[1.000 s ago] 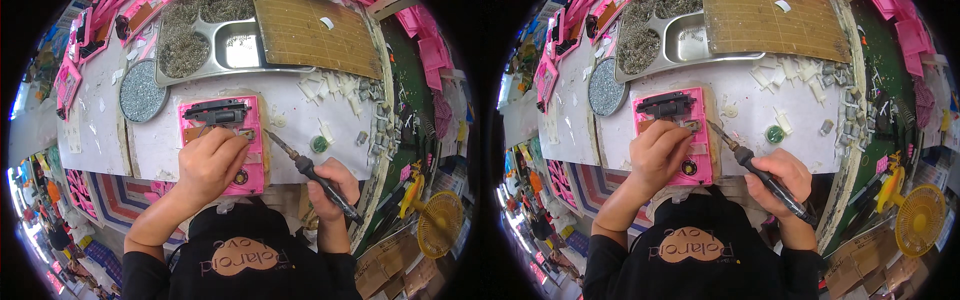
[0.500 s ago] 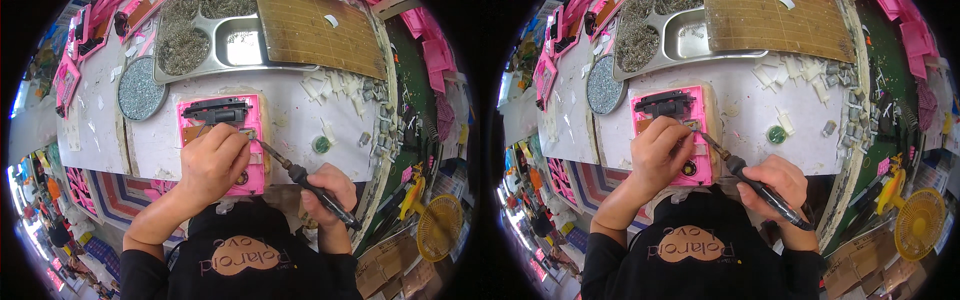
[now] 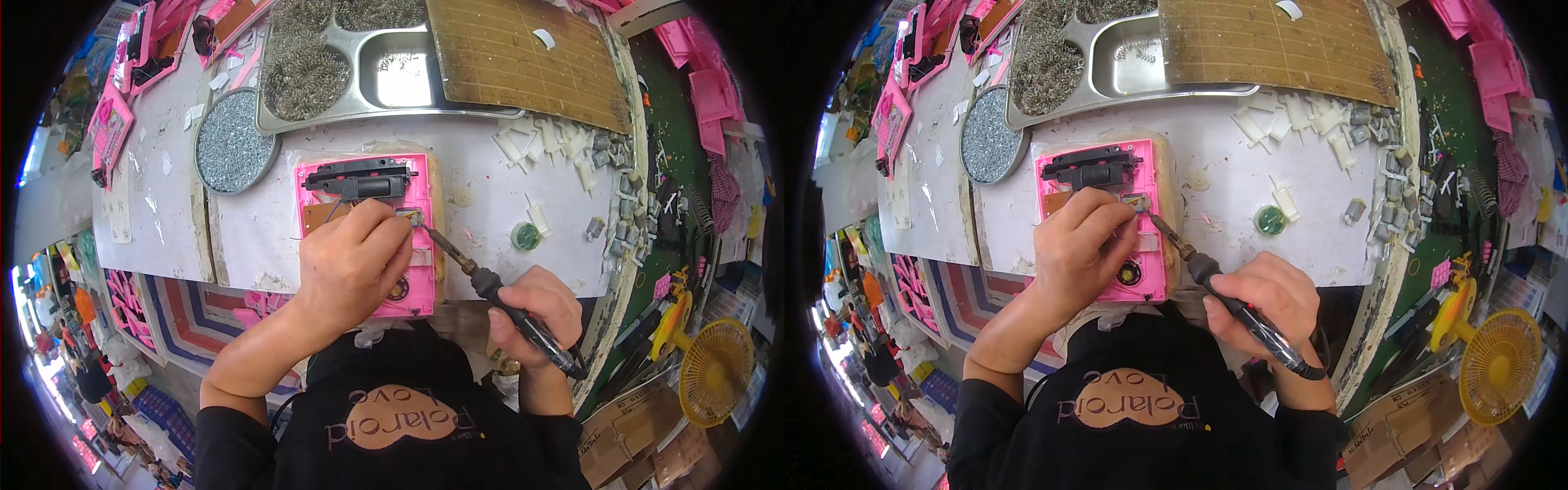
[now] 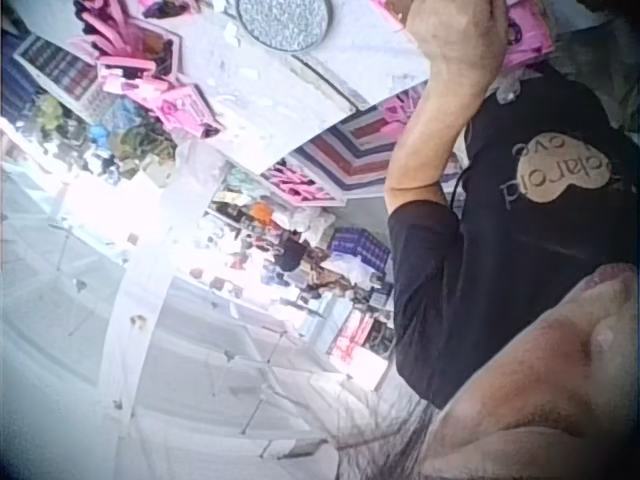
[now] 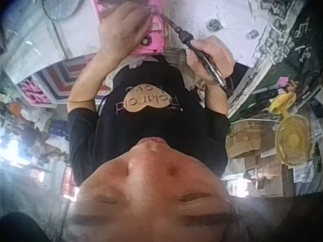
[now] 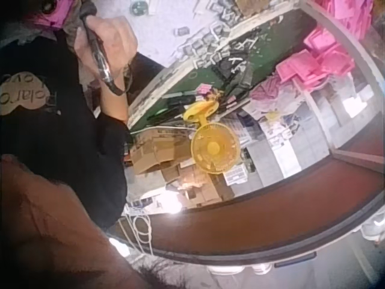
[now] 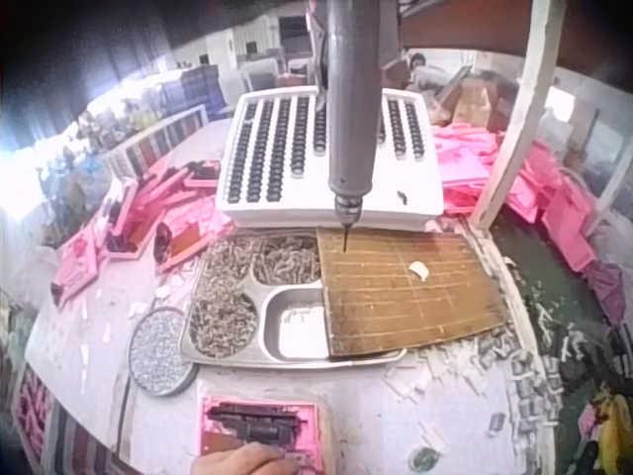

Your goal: Assembling electronic and mechanical components into a pink toy casing using a soldering iron and screwdriver.

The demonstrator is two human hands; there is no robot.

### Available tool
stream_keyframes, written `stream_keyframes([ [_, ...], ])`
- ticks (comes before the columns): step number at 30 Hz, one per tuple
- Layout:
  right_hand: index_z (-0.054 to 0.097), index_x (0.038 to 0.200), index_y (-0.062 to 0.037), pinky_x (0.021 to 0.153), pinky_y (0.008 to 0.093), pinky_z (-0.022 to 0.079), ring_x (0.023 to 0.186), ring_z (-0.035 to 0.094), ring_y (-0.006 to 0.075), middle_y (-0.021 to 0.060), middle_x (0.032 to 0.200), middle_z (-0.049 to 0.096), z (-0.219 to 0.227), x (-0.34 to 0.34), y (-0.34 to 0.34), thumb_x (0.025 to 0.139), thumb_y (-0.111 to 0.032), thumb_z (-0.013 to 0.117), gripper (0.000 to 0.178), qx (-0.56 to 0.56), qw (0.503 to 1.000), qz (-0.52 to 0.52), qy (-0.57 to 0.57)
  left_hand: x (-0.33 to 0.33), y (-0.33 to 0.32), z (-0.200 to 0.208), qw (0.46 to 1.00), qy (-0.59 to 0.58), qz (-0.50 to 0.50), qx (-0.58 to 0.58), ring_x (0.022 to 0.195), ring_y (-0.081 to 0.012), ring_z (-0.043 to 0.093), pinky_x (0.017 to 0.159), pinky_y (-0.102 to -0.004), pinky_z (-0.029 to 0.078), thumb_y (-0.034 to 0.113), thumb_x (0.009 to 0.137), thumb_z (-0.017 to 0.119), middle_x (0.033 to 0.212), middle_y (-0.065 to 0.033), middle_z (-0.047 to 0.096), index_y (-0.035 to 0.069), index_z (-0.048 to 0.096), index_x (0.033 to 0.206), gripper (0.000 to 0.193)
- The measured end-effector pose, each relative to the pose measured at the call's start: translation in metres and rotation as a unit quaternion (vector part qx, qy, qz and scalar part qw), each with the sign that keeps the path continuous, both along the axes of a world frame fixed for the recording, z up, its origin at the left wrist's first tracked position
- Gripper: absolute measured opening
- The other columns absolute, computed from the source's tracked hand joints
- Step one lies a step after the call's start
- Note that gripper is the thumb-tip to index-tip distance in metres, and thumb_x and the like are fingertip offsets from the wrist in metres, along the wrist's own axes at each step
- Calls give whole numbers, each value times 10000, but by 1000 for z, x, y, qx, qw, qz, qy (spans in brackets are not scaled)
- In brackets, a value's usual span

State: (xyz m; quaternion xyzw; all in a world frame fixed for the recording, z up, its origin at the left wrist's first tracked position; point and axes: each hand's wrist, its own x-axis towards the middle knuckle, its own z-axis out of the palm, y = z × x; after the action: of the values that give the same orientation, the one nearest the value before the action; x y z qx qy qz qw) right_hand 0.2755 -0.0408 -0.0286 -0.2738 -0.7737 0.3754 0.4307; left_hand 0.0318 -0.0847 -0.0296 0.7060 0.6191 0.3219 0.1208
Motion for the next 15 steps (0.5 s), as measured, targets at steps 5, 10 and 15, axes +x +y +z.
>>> stream_keyframes([
  [5,679,1021,-2,484,298,418,539,563,200,88,709,636,3,4,1,788,-41,812,271,-8,1000,-2,9,0,1,0,1000,2,-1,2,701,-249,675,593,-340,542,-1,756,800,902,-80,664,46,694,928,208],
  [10,680,1027,0,489,296,415,543,560,196,88,710,636,3,5,1,792,-41,809,271,-9,1000,-3,10,1,1,0,1000,5,2,-4,707,-255,673,592,-344,544,6,758,801,900,-79,660,50,695,933,210],
  [15,675,1027,11,497,302,418,546,561,201,93,703,630,2,7,0,796,-44,802,269,-7,1000,-16,16,-5,-3,9,999,12,17,39,729,-230,656,614,-333,531,6,768,782,918,-84,653,44,698,956,209],
])
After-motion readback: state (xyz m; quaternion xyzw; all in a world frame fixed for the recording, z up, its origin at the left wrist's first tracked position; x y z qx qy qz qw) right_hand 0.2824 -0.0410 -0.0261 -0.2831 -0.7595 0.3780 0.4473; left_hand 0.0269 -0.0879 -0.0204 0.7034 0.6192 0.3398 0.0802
